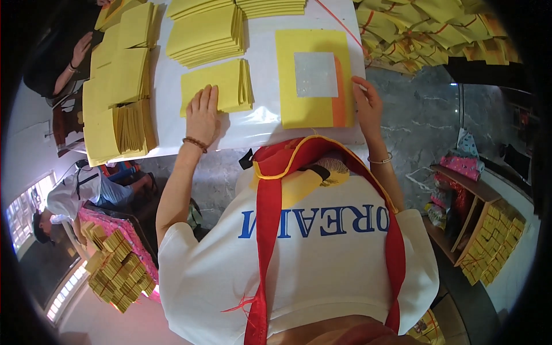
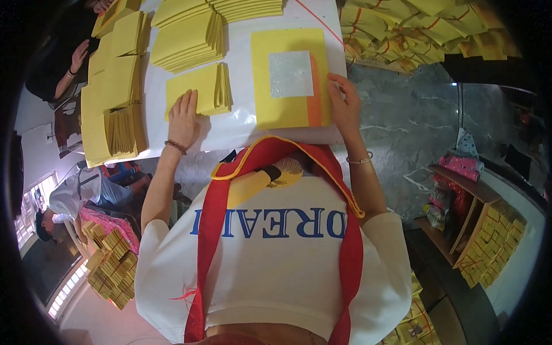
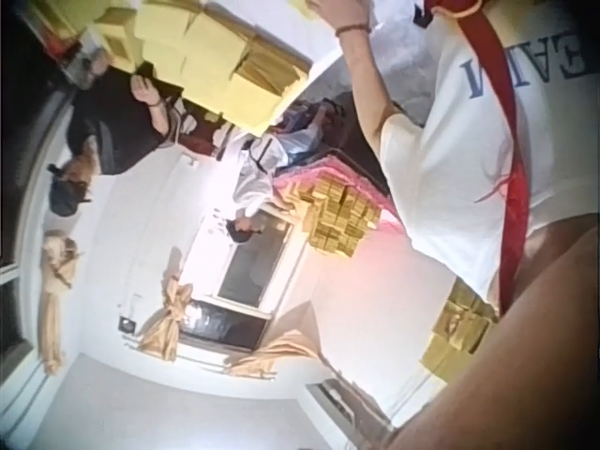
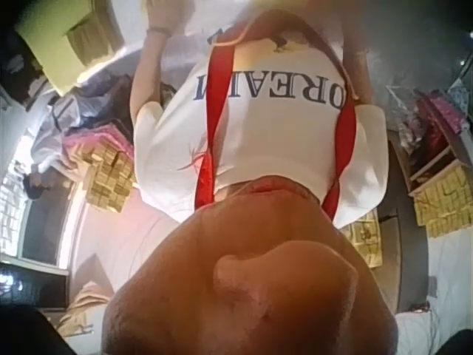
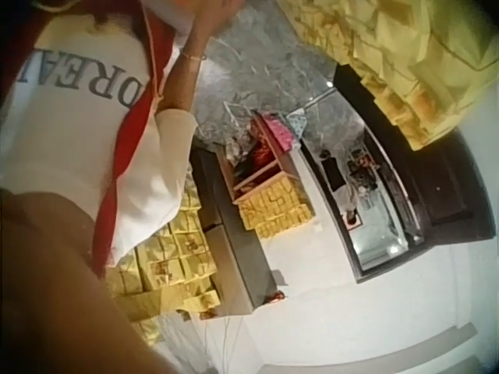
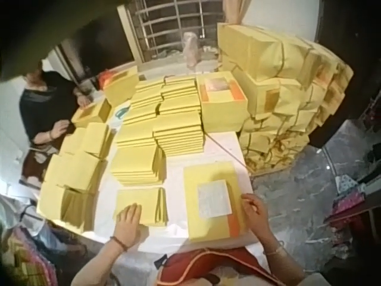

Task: Folding sheets of yellow paper into stacks.

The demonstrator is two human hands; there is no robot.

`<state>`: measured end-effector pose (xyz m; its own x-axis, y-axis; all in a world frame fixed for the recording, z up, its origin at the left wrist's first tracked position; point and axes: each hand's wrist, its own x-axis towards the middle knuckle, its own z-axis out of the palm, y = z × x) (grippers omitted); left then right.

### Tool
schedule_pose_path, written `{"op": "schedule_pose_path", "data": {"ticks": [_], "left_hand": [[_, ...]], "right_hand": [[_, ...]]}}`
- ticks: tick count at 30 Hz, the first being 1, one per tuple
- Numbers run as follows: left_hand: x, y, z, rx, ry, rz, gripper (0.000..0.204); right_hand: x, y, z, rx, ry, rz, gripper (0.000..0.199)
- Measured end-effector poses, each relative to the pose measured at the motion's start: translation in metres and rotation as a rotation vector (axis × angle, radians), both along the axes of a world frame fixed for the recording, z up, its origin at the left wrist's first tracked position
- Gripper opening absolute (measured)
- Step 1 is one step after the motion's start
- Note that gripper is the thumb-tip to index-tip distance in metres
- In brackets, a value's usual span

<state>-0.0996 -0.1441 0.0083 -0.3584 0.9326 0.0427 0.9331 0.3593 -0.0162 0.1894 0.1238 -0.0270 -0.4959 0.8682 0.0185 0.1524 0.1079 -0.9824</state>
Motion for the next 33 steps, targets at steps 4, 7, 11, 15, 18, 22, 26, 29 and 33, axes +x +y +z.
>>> {"op": "schedule_pose_path", "data": {"ticks": [4, 7, 11, 15, 18, 22, 26, 29, 33], "left_hand": [[0.004, 0.008, 0.04, -0.013, -0.071, -0.02, 0.081], [0.021, 0.029, 0.06, 0.127, -0.037, -0.058, 0.073], [0.074, 0.073, 0.047, 0.42, -0.539, -0.36, 0.049], [0.119, 0.111, 0.014, 0.348, -0.444, -0.567, 0.043], [0.119, 0.117, 0.012, 0.293, -0.389, -0.626, 0.036], [0.113, 0.123, 0.008, 0.38, -0.519, -0.607, 0.024], [0.115, 0.126, 0.013, 0.436, -0.478, -0.602, 0.015], [0.113, 0.125, 0.009, 0.477, -0.427, -0.605, 0.014], [0.116, 0.125, 0.011, 0.451, -0.494, -0.556, 0.011]], "right_hand": [[0.008, -0.001, 0.001, -0.028, 0.024, -0.004, 0.023], [0.009, -0.002, 0.004, -0.124, 0.095, -0.008, 0.024], [0.007, 0.001, 0.007, 0.075, 0.028, 0.082, 0.021], [0.0, 0.002, 0.007, 0.34, -0.122, 0.199, 0.018], [0.002, 0.002, 0.0, 0.095, -0.009, 0.201, 0.019], [0.004, 0.003, -0.008, -0.11, 0.077, 0.199, 0.018], [0.005, 0.001, 0.006, -0.405, 0.157, 0.2, 0.021], [0.003, -0.004, 0.008, -0.381, 0.259, 0.189, 0.027], [0.0, -0.012, 0.006, -0.133, 0.16, 0.179, 0.037]]}}
